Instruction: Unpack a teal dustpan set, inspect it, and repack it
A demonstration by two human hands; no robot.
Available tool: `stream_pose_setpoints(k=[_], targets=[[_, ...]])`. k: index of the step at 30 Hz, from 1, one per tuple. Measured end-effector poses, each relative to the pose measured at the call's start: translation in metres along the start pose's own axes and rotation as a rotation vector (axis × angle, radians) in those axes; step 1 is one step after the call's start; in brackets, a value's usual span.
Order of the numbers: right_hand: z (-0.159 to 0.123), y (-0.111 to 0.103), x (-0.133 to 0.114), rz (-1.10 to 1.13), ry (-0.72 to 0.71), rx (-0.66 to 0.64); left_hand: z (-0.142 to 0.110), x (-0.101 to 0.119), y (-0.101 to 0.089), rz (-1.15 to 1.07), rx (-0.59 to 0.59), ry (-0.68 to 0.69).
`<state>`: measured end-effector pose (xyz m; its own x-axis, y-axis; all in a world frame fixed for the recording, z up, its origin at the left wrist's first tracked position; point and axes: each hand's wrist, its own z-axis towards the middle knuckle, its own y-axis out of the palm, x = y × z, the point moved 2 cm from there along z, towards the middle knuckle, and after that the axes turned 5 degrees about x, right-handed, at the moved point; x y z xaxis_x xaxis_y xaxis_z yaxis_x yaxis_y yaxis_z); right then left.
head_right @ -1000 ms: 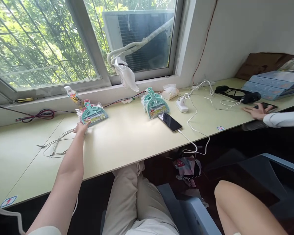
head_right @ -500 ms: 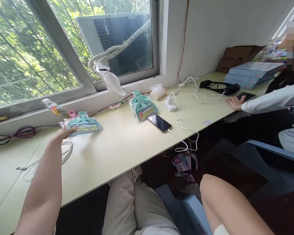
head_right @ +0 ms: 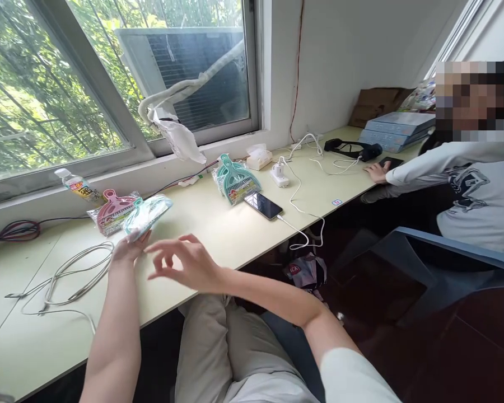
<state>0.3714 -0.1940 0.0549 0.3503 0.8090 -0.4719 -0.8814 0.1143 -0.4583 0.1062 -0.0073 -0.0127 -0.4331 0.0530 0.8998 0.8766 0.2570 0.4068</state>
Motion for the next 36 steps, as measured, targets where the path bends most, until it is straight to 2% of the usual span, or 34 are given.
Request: stream_pose_setpoints(k=[3, 5, 7, 9, 13, 17, 19, 21, 23, 25, 27, 29, 31, 33, 36], targets=[[0.034, 0.049, 0.062, 0.096, 0.175, -0.137, 0.002, -0.002, -0.011, 0.058, 0.070, -0.031], [0.052, 0.080, 0.110, 0.122, 0.365, -0.247, -0.002, -0.003, -0.007, 0.099, 0.073, -0.022], [0.060, 0.097, 0.146, 0.175, 0.575, -0.198, -0.007, -0.007, 0.006, 0.114, 0.058, -0.019], [0.059, 0.100, 0.165, 0.230, 0.659, -0.067, -0.011, -0.014, 0.022, 0.101, 0.040, -0.021], [0.051, 0.090, 0.172, 0.144, 0.609, 0.102, -0.016, -0.033, 0.049, 0.055, 0.045, 0.012], [0.052, 0.088, 0.173, 0.054, 0.505, 0.099, -0.024, -0.049, 0.067, 0.010, -0.038, 0.051], [0.053, 0.086, 0.174, 0.032, 0.546, 0.118, -0.028, -0.054, 0.068, 0.004, -0.007, 0.056], [0.052, 0.079, 0.173, -0.012, 0.575, 0.234, -0.031, -0.055, 0.066, 0.012, 0.038, 0.048], [0.050, 0.073, 0.168, -0.080, 0.470, 0.346, -0.031, -0.055, 0.062, 0.007, 0.050, 0.052], [0.048, 0.072, 0.161, -0.130, 0.300, 0.295, -0.030, -0.055, 0.059, -0.014, 0.031, 0.068], [0.046, 0.079, 0.155, -0.170, 0.180, 0.122, -0.030, -0.056, 0.056, -0.026, 0.016, 0.084], [0.044, 0.089, 0.152, -0.237, 0.150, -0.039, -0.031, -0.058, 0.054, -0.017, 0.024, 0.098], [0.042, 0.095, 0.153, -0.320, 0.194, -0.101, -0.033, -0.059, 0.051, -0.016, 0.050, 0.111], [0.041, 0.096, 0.156, -0.330, 0.289, -0.082, -0.036, -0.059, 0.047, -0.039, 0.063, 0.118], [0.041, 0.092, 0.164, -0.039, 0.483, -0.014, -0.040, -0.054, 0.040, -0.089, 0.047, 0.127]])
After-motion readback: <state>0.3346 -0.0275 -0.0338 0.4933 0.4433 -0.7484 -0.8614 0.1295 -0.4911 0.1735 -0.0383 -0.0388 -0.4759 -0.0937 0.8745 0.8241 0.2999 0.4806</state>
